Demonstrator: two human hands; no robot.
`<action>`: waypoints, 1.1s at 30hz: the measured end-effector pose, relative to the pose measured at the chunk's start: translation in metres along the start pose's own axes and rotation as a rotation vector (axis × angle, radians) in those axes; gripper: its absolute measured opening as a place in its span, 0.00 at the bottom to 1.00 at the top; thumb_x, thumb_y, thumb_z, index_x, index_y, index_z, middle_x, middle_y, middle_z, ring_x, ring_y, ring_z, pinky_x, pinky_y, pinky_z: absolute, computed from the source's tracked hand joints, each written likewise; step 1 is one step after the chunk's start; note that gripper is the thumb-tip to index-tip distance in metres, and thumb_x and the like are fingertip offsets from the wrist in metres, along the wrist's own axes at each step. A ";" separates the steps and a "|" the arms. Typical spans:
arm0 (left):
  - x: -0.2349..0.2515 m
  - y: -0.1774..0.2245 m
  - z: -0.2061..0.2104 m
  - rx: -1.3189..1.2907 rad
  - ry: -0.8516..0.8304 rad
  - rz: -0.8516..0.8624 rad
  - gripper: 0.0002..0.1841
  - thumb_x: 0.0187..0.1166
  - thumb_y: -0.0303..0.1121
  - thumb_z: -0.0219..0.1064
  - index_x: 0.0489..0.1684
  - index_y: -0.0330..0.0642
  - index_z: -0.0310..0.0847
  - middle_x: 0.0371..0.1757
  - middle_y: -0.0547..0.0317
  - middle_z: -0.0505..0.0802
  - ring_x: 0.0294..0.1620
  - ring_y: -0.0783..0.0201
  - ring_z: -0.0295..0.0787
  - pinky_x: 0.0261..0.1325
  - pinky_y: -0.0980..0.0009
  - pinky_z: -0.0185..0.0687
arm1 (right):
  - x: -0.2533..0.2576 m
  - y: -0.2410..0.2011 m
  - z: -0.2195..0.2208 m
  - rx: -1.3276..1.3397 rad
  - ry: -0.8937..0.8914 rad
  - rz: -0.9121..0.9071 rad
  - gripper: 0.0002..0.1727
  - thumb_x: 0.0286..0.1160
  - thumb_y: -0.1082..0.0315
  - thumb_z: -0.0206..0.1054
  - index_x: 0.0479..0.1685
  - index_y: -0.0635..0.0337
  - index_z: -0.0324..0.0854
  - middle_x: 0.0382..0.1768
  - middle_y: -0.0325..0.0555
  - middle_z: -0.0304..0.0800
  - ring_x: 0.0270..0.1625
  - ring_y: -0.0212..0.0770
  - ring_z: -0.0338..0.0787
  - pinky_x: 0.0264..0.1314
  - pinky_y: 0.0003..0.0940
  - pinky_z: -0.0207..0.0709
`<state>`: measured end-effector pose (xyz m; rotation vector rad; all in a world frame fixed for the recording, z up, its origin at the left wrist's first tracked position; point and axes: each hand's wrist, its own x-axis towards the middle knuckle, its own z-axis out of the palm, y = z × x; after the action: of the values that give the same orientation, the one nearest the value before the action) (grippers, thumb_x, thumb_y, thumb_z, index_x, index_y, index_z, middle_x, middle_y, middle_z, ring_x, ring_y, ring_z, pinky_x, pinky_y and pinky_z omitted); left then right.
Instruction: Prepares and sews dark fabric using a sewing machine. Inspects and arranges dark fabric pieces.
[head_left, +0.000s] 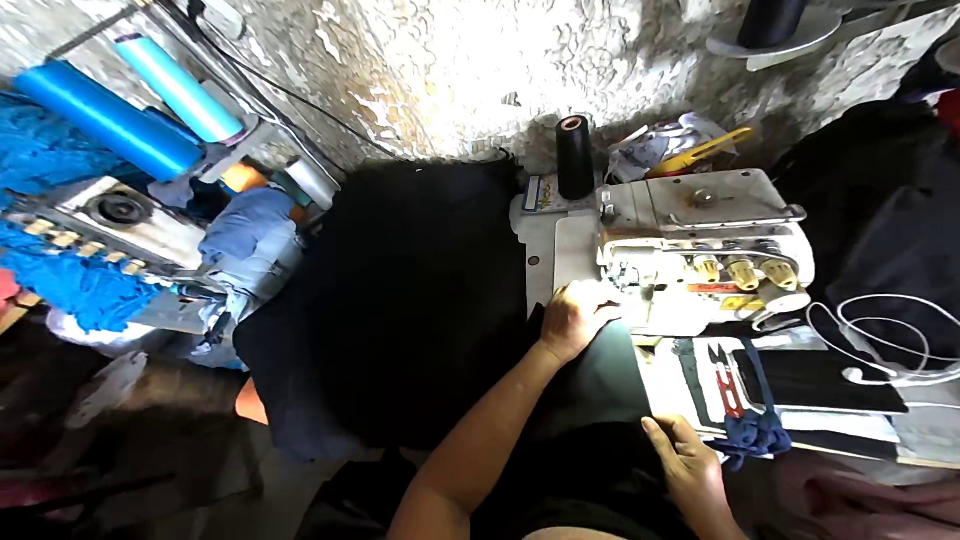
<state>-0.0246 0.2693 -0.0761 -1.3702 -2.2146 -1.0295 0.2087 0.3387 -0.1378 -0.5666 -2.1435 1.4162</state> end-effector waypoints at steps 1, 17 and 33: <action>-0.002 0.002 0.000 0.038 0.009 0.013 0.06 0.67 0.30 0.79 0.37 0.39 0.95 0.45 0.49 0.96 0.52 0.51 0.92 0.56 0.55 0.86 | 0.001 0.000 0.000 0.001 0.004 -0.002 0.14 0.79 0.64 0.64 0.41 0.69 0.87 0.33 0.41 0.91 0.38 0.11 0.84 0.46 0.06 0.74; -0.042 0.052 0.006 0.416 -0.121 -0.152 0.16 0.81 0.32 0.64 0.61 0.42 0.92 0.67 0.51 0.93 0.74 0.50 0.86 0.76 0.53 0.77 | 0.028 -0.013 -0.019 0.050 0.053 0.020 0.09 0.77 0.69 0.65 0.39 0.68 0.85 0.32 0.34 0.88 0.33 0.07 0.80 0.40 0.03 0.73; -0.042 0.072 0.007 0.501 -0.126 -0.158 0.18 0.80 0.42 0.66 0.60 0.43 0.92 0.63 0.49 0.94 0.68 0.48 0.90 0.70 0.46 0.80 | 0.022 -0.032 -0.019 0.013 0.073 -0.015 0.10 0.77 0.70 0.65 0.41 0.73 0.85 0.35 0.40 0.91 0.37 0.07 0.82 0.45 0.03 0.75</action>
<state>0.0587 0.2669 -0.0779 -1.0707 -2.4766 -0.3894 0.2008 0.3532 -0.0982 -0.5864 -2.0758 1.3797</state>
